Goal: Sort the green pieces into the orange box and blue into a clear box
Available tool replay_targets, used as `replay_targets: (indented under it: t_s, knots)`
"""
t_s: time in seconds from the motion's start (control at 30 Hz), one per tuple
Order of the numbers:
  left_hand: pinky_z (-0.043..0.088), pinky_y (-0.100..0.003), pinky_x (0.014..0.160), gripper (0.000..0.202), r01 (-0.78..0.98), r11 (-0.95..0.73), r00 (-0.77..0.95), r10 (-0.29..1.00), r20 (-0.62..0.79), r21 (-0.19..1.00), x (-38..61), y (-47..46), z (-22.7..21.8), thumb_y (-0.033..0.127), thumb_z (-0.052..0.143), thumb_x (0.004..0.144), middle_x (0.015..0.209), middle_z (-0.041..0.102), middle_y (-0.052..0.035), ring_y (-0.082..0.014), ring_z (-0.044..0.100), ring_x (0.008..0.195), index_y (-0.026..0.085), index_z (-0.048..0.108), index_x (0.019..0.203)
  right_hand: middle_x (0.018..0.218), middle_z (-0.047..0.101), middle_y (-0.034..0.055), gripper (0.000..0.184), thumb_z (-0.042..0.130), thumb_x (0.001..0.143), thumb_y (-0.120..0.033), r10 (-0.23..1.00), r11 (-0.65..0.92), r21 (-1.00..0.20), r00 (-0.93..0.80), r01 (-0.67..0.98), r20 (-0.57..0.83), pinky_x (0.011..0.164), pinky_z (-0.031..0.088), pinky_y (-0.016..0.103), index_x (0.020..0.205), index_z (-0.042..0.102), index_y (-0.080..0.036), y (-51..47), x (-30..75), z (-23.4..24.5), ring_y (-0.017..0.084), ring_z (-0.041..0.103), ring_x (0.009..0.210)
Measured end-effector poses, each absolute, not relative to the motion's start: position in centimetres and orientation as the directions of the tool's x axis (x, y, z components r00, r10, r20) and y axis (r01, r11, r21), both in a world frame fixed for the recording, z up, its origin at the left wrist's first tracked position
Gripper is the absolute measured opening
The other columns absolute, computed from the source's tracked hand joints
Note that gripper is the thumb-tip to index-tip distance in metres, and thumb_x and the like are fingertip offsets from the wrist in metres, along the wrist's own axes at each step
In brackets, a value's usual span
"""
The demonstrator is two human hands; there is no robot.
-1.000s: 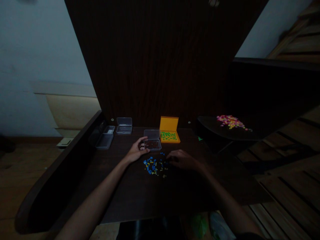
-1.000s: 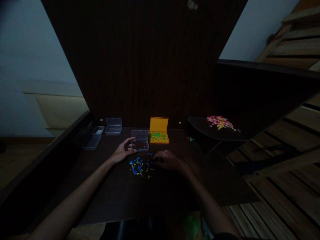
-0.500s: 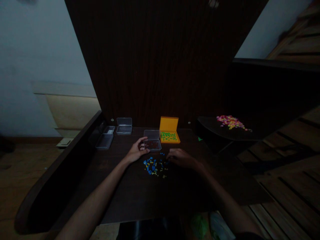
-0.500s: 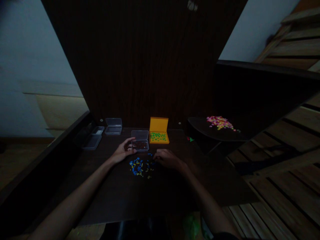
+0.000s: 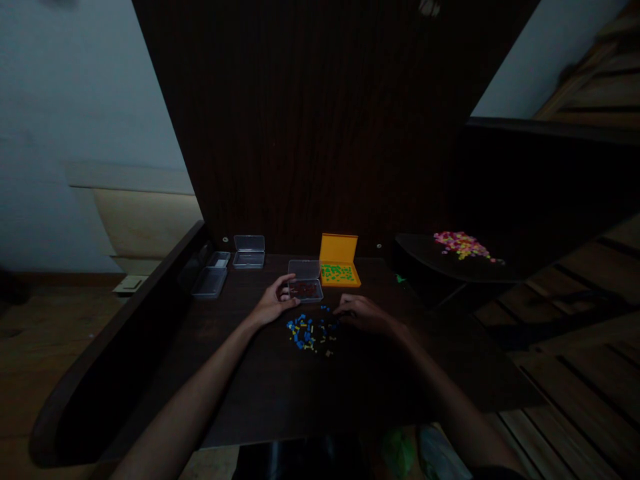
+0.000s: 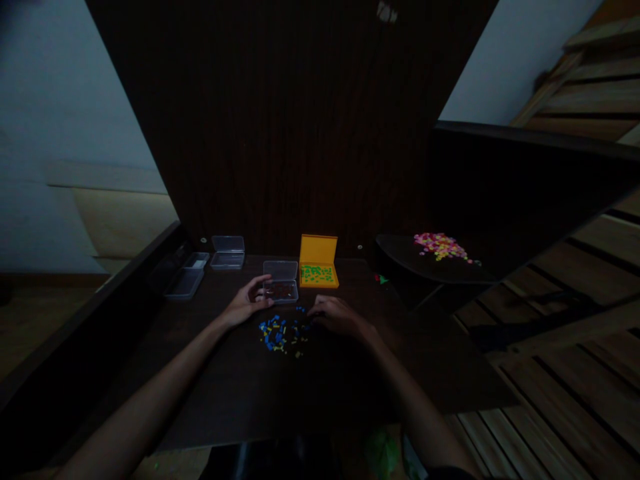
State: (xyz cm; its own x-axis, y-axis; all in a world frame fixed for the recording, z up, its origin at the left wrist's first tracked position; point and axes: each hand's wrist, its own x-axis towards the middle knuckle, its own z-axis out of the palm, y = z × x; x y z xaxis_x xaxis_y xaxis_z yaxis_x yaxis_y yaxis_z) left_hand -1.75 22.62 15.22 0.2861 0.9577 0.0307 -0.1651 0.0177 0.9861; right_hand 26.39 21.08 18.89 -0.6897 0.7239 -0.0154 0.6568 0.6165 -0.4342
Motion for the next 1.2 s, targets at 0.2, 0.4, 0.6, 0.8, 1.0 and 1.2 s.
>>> replay_targets:
  t_s: [0.2, 0.4, 0.6, 0.8, 1.0, 1.2]
  knots:
    - [0.052, -0.031, 0.084, 0.073, -0.152, 0.011, 0.292, 0.956, 0.034, 0.988, -1.8, 22.5, 15.3, 0.019, 0.08, 0.061, 0.108, 0.065, -0.0076, -0.0144, 0.064, 0.088, 0.019, 0.05, 0.127, 0.093, 0.063, 0.0056, 0.018, 0.058, 0.086, -0.021, 0.735, 0.62, -0.399, -0.678, 0.675, -0.004, 0.073, 0.044, 0.026, 0.099, 0.07, -0.02, 21.1, 25.7, 19.0, 0.016, 0.059, 0.082]
    - [0.053, -0.033, 0.085, 0.074, -0.138, 0.013, 0.283, 0.959, 0.027, 0.99, -1.8, 22.7, 15.0, 0.019, 0.081, 0.06, 0.11, 0.065, -0.0087, -0.0159, 0.065, 0.09, 0.018, 0.049, 0.127, 0.096, 0.063, 0.0054, 0.017, 0.056, 0.086, -0.019, 0.737, 0.629, -0.401, -0.675, 0.666, 0.035, 0.075, 0.044, 0.026, 0.1, 0.067, -0.018, 21.2, 25.8, 18.3, 0.016, 0.059, 0.084]
    - [0.053, -0.034, 0.084, 0.074, -0.119, -0.015, 0.283, 0.958, 0.049, 0.993, -1.9, 22.8, 14.7, 0.021, 0.081, 0.061, 0.11, 0.065, -0.009, -0.0163, 0.065, 0.089, 0.019, 0.049, 0.128, 0.095, 0.064, 0.0052, 0.019, 0.054, 0.088, -0.023, 0.766, 0.604, -0.357, -0.642, 0.713, 0.014, 0.074, 0.043, 0.027, 0.1, 0.068, -0.019, 21.4, 25.6, 18.3, 0.016, 0.059, 0.084]
    - [0.053, -0.034, 0.085, 0.072, -0.143, -0.01, 0.289, 0.956, 0.052, 0.99, -1.9, 22.7, 14.9, 0.019, 0.08, 0.062, 0.108, 0.066, -0.0085, -0.016, 0.065, 0.09, 0.019, 0.05, 0.127, 0.095, 0.064, 0.0052, 0.021, 0.049, 0.092, -0.025, 0.778, 0.597, -0.332, -0.628, 0.731, 0.016, 0.073, 0.043, 0.025, 0.097, 0.069, -0.02, 21.4, 25.3, 18.3, 0.015, 0.059, 0.084]
    - [0.053, -0.034, 0.086, 0.074, -0.136, 0.009, 0.299, 0.954, 0.033, 0.991, -1.9, 22.7, 15.1, 0.019, 0.081, 0.061, 0.108, 0.066, -0.0083, -0.0167, 0.065, 0.091, 0.018, 0.049, 0.127, 0.093, 0.064, 0.005, 0.02, 0.047, 0.092, -0.025, 0.785, 0.592, -0.361, -0.618, 0.72, 0.056, 0.075, 0.043, 0.026, 0.092, 0.066, -0.018, 21.5, 25.3, 18.2, 0.015, 0.059, 0.083]
    - [0.052, -0.035, 0.087, 0.074, -0.137, 0.009, 0.294, 0.955, 0.032, 0.991, -1.9, 22.7, 15.0, 0.019, 0.08, 0.061, 0.11, 0.065, -0.0091, -0.0173, 0.065, 0.092, 0.018, 0.048, 0.128, 0.093, 0.066, 0.0064, 0.023, 0.043, 0.094, -0.026, 0.799, 0.584, -0.382, -0.591, 0.716, 0.115, 0.078, 0.045, 0.028, 0.092, 0.065, -0.018, 21.9, 24.7, 19.5, 0.016, 0.06, 0.085]
